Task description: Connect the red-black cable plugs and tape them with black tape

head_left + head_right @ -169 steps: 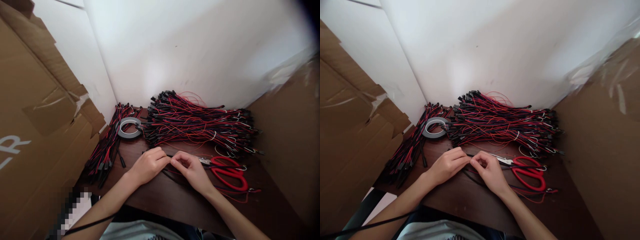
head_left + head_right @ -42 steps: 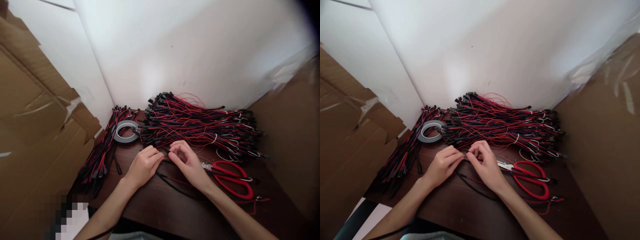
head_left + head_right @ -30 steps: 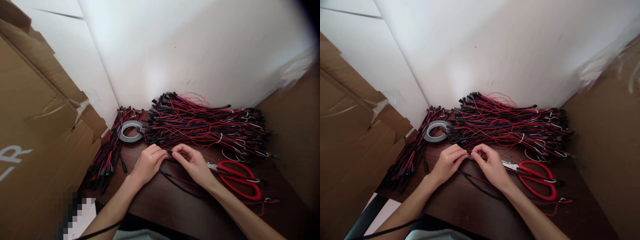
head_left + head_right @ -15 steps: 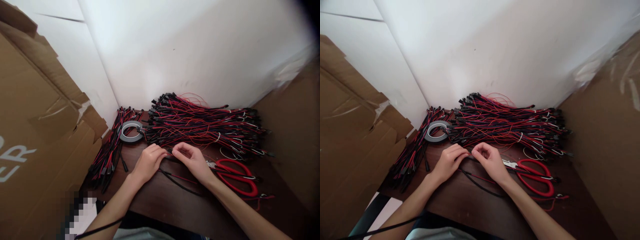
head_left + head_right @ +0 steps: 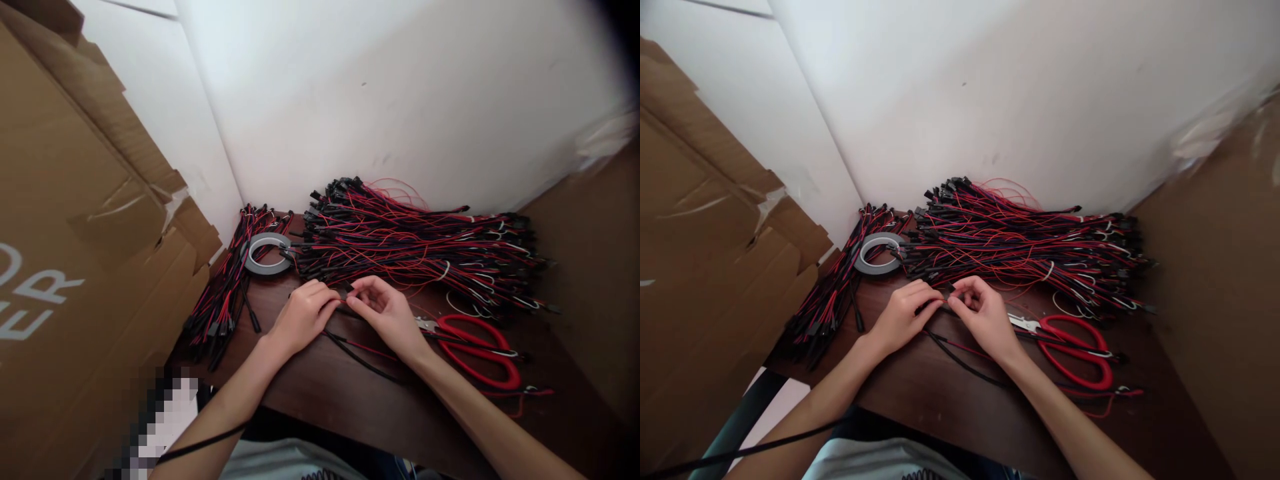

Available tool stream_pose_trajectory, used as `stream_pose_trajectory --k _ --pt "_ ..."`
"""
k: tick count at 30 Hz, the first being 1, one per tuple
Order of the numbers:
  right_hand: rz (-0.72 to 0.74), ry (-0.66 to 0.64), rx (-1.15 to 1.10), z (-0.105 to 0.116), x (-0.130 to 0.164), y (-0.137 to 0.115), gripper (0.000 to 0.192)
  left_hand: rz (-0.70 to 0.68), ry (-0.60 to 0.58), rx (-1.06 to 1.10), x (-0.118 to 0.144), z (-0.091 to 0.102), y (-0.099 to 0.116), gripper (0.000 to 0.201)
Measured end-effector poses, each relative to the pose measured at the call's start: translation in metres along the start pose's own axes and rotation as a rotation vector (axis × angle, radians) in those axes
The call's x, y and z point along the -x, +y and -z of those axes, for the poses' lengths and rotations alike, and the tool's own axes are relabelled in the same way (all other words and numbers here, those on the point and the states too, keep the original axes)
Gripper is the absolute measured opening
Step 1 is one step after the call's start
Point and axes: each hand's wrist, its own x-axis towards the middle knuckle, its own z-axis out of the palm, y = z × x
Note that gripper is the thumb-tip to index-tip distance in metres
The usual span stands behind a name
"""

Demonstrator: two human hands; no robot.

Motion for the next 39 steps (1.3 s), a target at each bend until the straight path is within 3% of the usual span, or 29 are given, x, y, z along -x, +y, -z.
stream_pose_trajectory --k 6,14,23,39 --pt "0.036 -0.005 0.075 0.003 0.0 -0.001 0.034 -0.007 -0.024 -0.001 0.0 0.0 0.0 0.014" --pt "0.025 -0.124 0.097 0.01 -0.002 0.0 0.024 -0.008 -0.03 0.014 -0.001 0.002 0.001 0.013" --pt "0.033 -0.184 0.176 0.013 -0.005 0.003 0.025 -0.006 -0.024 0.011 0.0 0.002 0.001 0.01" --pt "0.03 -0.203 0.188 0.013 -0.007 0.005 0.024 0.044 -0.025 0.041 -0.001 0.005 0.004 0.017"
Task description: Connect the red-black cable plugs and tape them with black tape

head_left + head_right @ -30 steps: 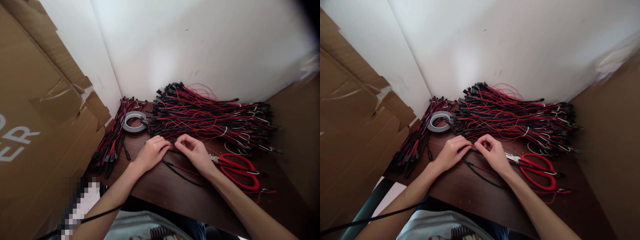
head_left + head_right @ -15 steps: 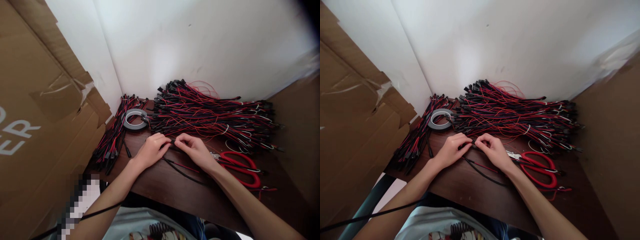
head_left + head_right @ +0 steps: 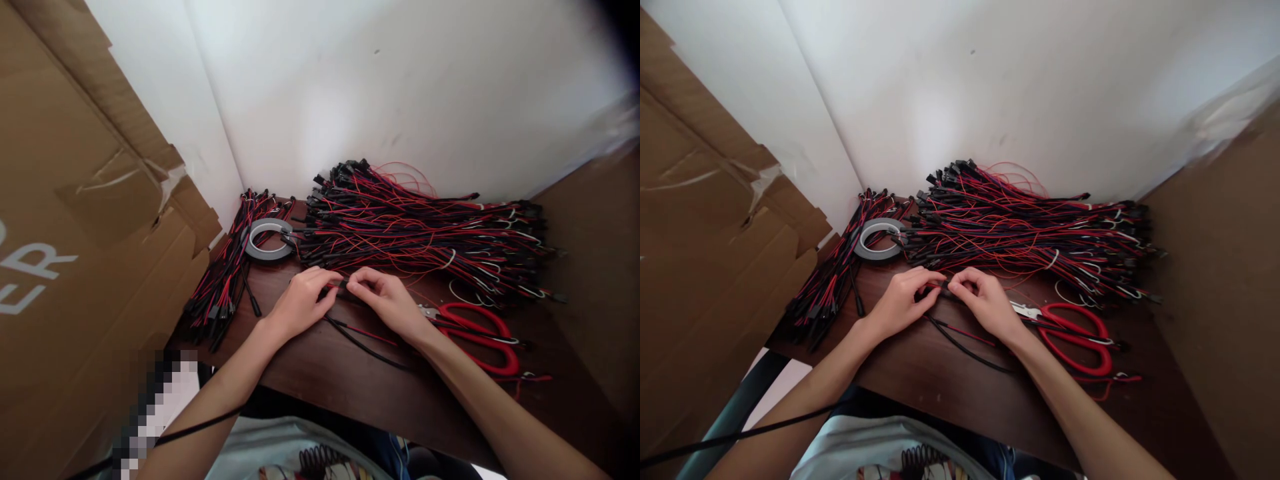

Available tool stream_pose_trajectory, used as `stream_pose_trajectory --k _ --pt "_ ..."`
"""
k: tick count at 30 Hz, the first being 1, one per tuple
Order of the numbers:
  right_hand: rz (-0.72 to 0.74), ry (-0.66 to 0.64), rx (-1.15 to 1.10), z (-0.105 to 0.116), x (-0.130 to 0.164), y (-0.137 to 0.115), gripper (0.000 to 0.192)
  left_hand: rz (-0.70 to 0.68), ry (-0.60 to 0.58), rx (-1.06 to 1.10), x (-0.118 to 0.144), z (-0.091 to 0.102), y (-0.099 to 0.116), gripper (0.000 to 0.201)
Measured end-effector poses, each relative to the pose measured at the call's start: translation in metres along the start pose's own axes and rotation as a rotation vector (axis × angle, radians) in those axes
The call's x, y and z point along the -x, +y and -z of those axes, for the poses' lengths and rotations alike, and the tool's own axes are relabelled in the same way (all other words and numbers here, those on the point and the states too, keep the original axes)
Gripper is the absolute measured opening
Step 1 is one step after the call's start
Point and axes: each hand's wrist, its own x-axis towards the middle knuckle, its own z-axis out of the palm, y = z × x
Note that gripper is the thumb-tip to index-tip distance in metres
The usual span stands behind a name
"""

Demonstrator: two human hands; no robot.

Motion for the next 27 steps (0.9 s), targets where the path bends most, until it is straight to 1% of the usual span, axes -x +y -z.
stream_pose_trajectory --k 11,17,27 --pt "0.023 0.028 0.028 -0.0021 -0.0014 0.0008 0.022 0.019 0.008 -0.002 -0.002 0.001 0.0034 0.012" --pt "0.02 0.033 0.011 -0.0027 -0.001 -0.0002 0.022 0.082 0.023 0.005 -0.0038 -0.0015 0.003 0.012" --pt "0.021 -0.027 -0.059 0.0009 -0.0011 -0.0019 0.022 0.044 0.035 -0.007 -0.0038 -0.0002 0.0036 0.014"
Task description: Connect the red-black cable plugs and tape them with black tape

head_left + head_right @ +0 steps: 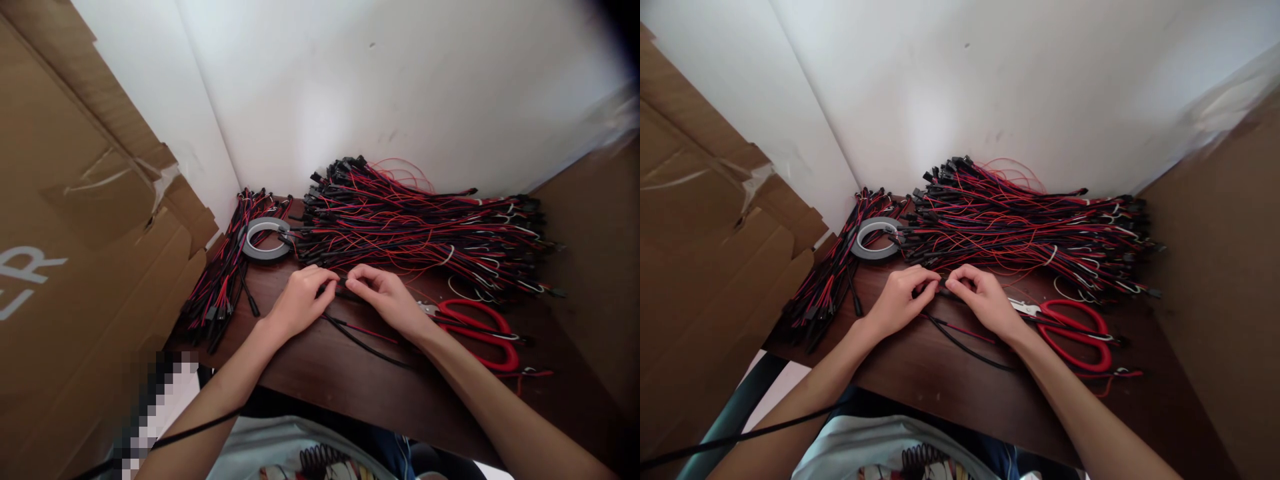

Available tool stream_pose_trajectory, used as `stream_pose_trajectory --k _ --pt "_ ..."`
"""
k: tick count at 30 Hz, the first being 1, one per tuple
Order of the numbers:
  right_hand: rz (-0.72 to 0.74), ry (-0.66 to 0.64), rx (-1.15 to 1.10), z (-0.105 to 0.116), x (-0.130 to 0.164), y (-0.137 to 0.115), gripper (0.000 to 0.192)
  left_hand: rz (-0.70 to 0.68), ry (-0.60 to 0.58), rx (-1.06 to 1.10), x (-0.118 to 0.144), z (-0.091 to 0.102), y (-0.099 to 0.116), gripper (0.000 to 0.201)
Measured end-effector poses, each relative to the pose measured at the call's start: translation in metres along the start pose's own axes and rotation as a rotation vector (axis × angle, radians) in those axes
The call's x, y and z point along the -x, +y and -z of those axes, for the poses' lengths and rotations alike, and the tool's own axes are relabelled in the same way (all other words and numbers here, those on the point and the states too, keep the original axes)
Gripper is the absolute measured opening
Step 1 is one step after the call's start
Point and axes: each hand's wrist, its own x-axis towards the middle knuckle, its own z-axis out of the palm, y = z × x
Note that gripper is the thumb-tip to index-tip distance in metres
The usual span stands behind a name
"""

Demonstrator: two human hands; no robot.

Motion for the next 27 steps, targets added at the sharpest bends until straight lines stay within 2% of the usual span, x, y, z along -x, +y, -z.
stream_pose_trajectory --k 27 --pt "0.023 0.068 0.096 -0.0045 -0.0026 0.001 0.022 0.014 -0.032 -0.007 -0.0015 0.0017 -0.0024 0.012"
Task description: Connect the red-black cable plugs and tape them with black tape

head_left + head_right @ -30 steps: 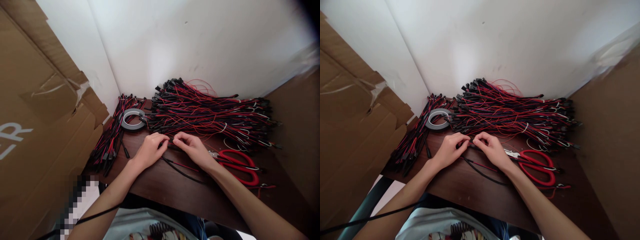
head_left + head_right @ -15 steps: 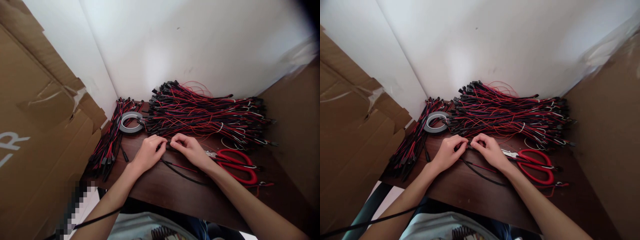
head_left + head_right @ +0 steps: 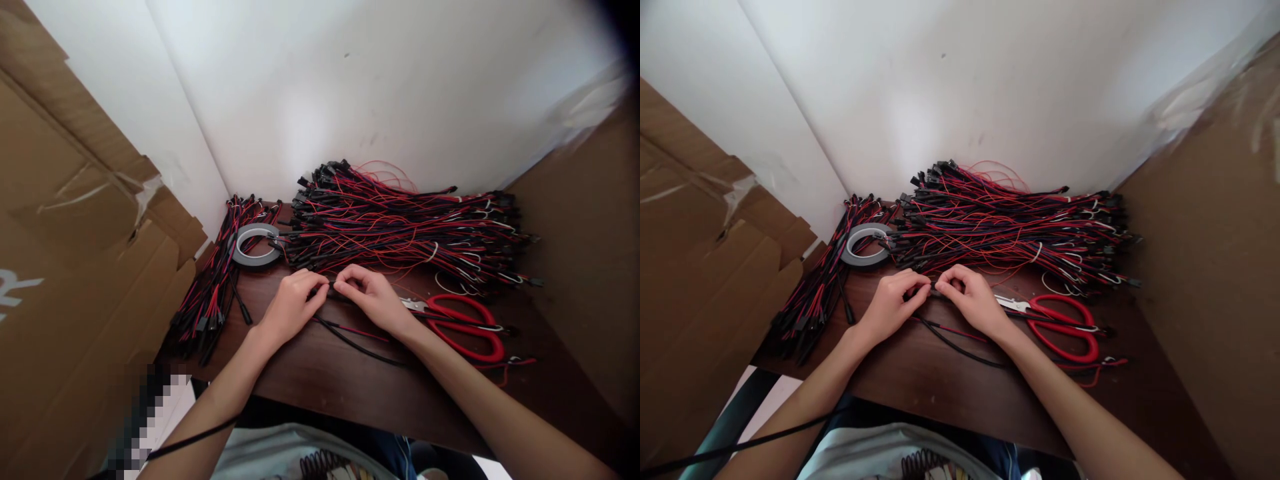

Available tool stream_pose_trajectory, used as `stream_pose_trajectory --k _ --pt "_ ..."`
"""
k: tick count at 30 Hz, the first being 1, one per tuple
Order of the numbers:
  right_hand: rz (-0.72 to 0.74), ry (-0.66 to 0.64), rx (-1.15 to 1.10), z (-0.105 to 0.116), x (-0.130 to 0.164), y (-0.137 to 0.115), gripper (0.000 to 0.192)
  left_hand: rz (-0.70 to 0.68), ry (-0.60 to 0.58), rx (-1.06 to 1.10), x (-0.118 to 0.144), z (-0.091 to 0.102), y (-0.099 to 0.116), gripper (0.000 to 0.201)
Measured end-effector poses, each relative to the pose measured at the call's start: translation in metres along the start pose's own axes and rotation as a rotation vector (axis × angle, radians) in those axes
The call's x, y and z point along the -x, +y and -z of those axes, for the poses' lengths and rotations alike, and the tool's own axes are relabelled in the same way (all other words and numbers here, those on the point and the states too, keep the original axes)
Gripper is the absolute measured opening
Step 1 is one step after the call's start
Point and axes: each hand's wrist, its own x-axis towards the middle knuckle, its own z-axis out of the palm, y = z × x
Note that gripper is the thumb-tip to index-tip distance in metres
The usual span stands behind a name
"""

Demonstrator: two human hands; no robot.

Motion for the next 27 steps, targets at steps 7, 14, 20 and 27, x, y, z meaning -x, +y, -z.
stream_pose_trajectory --k 7,14,20,27 --pt "-0.003 0.046 0.03 -0.003 0.002 0.004 0.021 -0.016 -0.004 -0.014 0.0 0.0 -0.001 0.011" --pt "0.069 0.125 0.14 -0.006 0.006 0.001 0.014 -0.039 -0.008 -0.044 0.0 -0.001 0.0 0.011" --pt "0.04 0.174 -0.009 -0.007 0.008 0.006 0.027 -0.055 0.011 -0.048 0.001 -0.003 -0.001 0.013" --pt "0.134 0.116 0.072 -0.003 0.015 -0.001 0.008 -0.027 0.026 -0.033 0.002 -0.003 -0.002 0.015"
